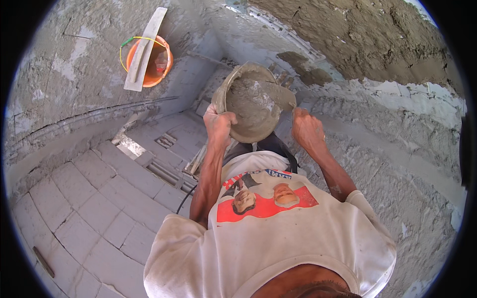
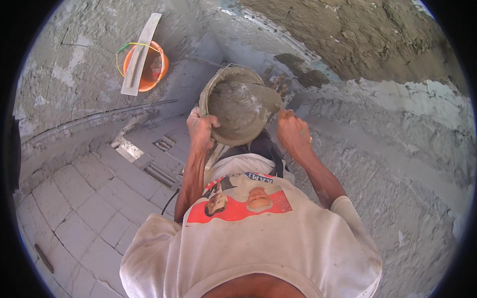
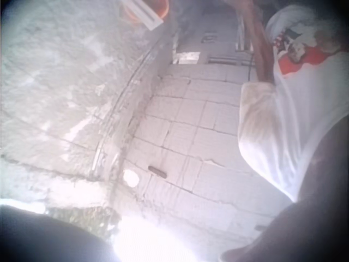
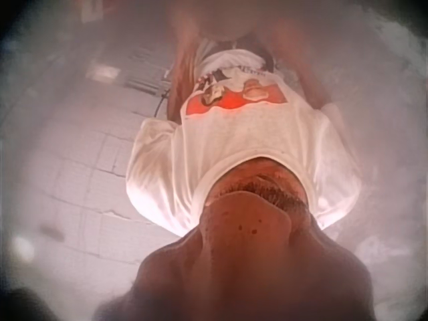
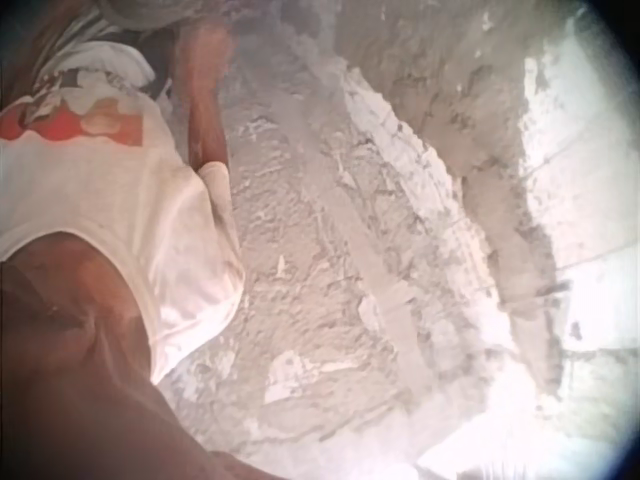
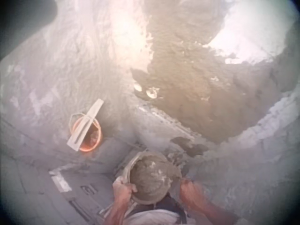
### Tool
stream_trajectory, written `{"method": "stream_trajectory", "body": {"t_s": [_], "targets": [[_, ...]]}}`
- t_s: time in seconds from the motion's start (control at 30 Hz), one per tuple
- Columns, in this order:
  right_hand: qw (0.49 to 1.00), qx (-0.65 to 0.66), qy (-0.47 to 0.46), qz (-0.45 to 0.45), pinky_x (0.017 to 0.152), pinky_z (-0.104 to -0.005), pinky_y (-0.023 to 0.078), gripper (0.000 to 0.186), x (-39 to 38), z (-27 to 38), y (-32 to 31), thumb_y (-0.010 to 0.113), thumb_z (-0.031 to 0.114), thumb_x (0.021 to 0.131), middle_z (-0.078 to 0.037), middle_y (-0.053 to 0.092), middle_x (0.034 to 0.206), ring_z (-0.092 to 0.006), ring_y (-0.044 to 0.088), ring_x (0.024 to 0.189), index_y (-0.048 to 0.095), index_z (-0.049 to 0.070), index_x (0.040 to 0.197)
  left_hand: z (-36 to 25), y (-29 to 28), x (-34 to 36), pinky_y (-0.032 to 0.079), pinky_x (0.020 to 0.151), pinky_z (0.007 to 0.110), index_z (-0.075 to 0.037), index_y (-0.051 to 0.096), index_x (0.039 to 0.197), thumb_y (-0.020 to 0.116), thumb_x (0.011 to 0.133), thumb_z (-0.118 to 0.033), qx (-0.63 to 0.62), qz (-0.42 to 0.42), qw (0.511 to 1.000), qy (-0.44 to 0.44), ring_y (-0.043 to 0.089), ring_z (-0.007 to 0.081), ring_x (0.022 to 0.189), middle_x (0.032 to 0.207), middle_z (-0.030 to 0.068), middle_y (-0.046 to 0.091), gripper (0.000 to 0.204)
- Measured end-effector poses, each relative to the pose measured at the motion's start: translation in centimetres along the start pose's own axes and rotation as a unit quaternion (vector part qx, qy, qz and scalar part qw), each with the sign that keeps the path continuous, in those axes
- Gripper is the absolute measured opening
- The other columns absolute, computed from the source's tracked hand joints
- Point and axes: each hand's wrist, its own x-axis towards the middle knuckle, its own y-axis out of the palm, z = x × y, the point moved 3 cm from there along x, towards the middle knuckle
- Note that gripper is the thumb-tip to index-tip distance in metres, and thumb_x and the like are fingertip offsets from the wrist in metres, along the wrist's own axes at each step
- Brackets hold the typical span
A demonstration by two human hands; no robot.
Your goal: The person applies plaster to a cinder block wall using a trowel, scooping material from a handheld bucket while standing or squatting on a wooden scaffold.
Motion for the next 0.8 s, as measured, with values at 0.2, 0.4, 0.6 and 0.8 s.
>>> {"method": "stream_trajectory", "body": {"t_s": [0.2,0.4,0.6,0.8], "targets": [[0.983,0.145,-0.077,0.085,0.073,-0.0503,0.055,0.025,2.6,1.2,7.0,0.064,0.013,0.083,-0.031,0.067,0.084,-0.0474,0.068,0.082,0.063,-0.007,0.097,-0.3,0.9,-0.4,0.045,0.056,0.029,-0.006,0.049,0.084,0.058,0.058,0.015,-0.012,0.016,1.000,-0.001,0.052,0.0146,0.068,0.080,0.0037,0.055,0.034],[0.959,0.247,-0.041,0.134,0.077,-0.0498,0.052,0.043,1.3,1.0,5.5,0.069,0.030,0.087,-0.032,0.067,0.086,-0.0475,0.067,0.087,0.064,-0.008,0.106,-0.2,-1.9,-0.6,0.044,0.056,0.029,-0.006,0.050,0.083,0.059,0.059,0.013,-0.023,-0.026,0.999,-0.005,0.052,0.0145,0.067,0.079,0.0035,0.055,0.033],[0.955,0.238,-0.086,0.157,0.078,-0.0495,0.051,0.047,4.0,2.0,3.6,0.067,0.036,0.089,-0.029,0.069,0.087,-0.0468,0.067,0.086,0.064,-0.003,0.115,0.5,-4.3,0.1,0.042,0.054,0.029,-0.006,0.049,0.080,0.058,0.059,0.012,-0.071,-0.091,0.993,-0.006,0.048,0.0134,0.062,0.077,0.0030,0.054,0.029],[0.969,0.105,-0.222,0.034,0.082,-0.0530,0.053,0.042,7.1,1.1,-4.7,0.064,0.035,0.093,-0.028,0.068,0.096,-0.0474,0.066,0.094,0.062,-0.004,0.108,4.2,-5.9,1.5,0.051,0.060,0.039,0.002,0.054,0.085,0.059,0.052,0.011,-0.104,-0.128,0.986,0.029,0.061,0.0263,0.073,0.080,0.0092,0.058,0.034]]}}
